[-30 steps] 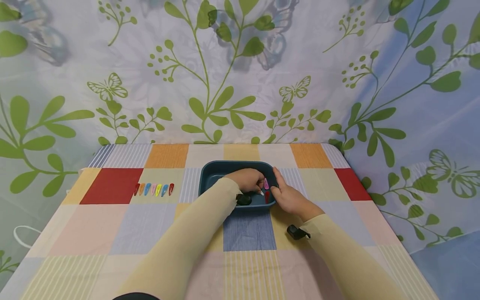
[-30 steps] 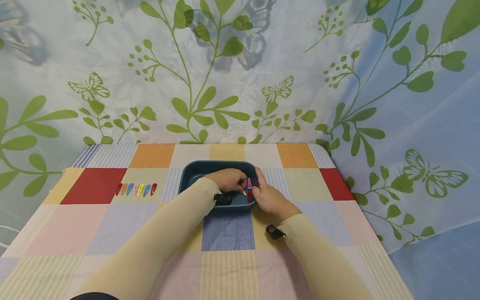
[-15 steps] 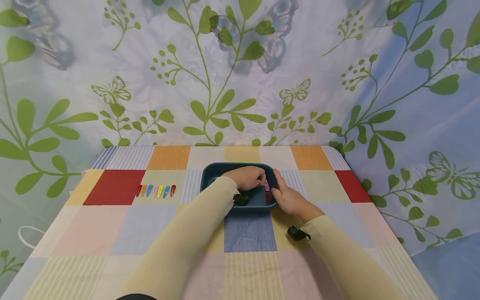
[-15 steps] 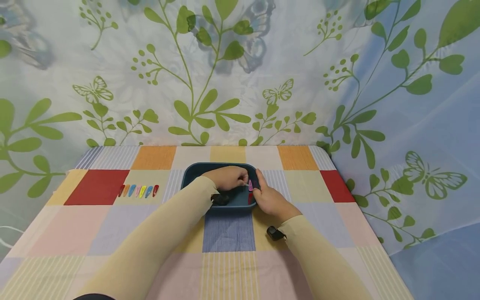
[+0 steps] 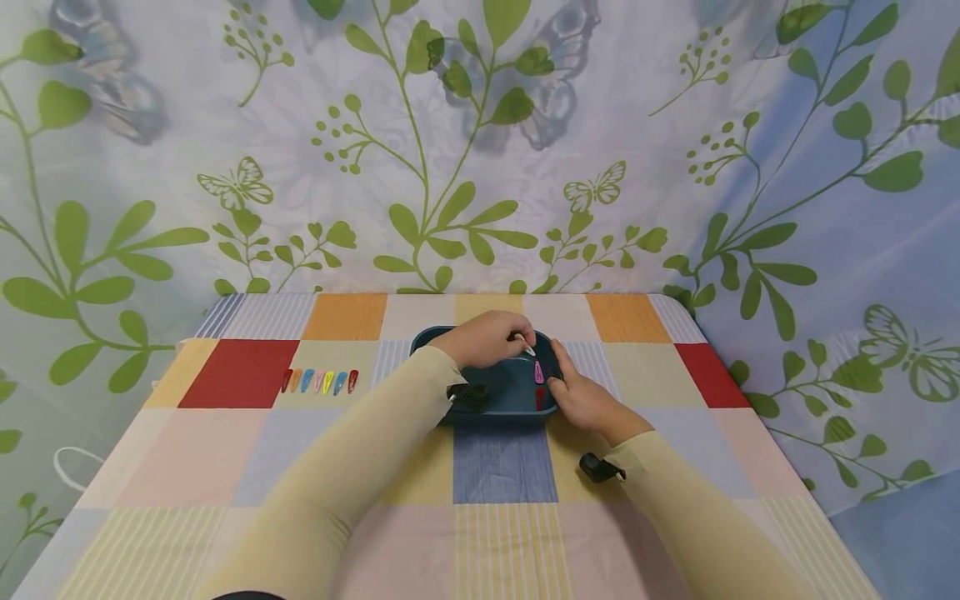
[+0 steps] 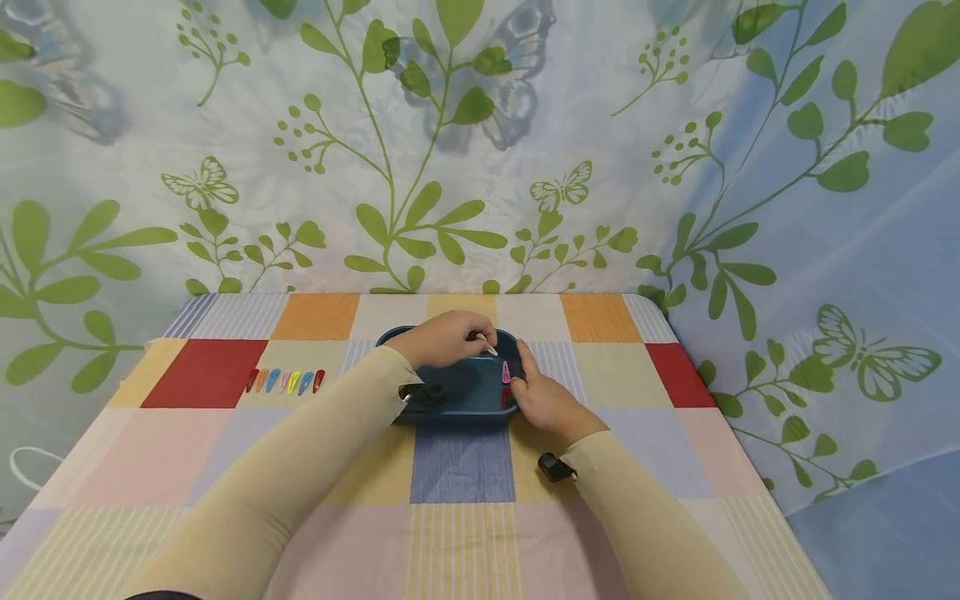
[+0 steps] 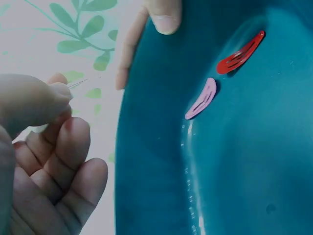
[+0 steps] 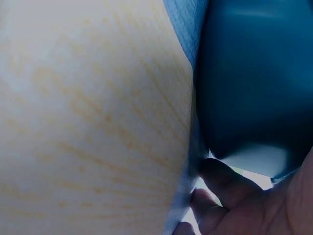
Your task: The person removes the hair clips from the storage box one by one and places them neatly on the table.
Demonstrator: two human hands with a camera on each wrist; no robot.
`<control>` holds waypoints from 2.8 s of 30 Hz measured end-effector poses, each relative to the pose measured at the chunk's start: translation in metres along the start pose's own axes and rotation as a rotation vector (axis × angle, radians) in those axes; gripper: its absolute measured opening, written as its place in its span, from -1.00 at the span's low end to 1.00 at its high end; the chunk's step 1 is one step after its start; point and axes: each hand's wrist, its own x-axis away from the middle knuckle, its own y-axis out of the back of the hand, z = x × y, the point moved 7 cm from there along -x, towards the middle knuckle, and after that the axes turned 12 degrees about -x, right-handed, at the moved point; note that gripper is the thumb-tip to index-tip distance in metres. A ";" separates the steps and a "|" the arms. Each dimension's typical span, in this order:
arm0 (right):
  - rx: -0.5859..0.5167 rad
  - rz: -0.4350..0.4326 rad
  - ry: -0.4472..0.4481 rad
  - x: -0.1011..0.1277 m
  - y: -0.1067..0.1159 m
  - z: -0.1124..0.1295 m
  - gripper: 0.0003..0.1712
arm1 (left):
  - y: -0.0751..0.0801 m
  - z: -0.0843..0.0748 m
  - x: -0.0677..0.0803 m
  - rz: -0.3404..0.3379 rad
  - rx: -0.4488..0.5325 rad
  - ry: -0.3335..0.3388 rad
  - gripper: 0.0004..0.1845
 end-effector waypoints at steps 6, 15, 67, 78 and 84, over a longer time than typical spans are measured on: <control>0.002 -0.008 -0.004 -0.001 0.000 -0.001 -0.18 | 0.014 0.008 0.013 -0.069 0.017 0.025 -0.83; 0.009 -0.012 -0.002 0.001 0.000 0.000 -0.18 | 0.033 0.028 0.040 -0.136 0.054 0.073 -0.91; -0.014 -0.008 -0.037 0.002 0.000 0.000 -0.17 | 0.054 0.112 0.147 -0.256 0.102 0.320 -0.84; -0.007 -0.005 -0.032 0.001 0.000 0.000 -0.16 | 0.044 0.138 0.165 -0.181 0.118 0.390 -0.76; -0.012 -0.008 -0.047 0.000 0.001 0.000 -0.17 | 0.027 0.158 0.178 -0.114 0.115 0.431 -0.77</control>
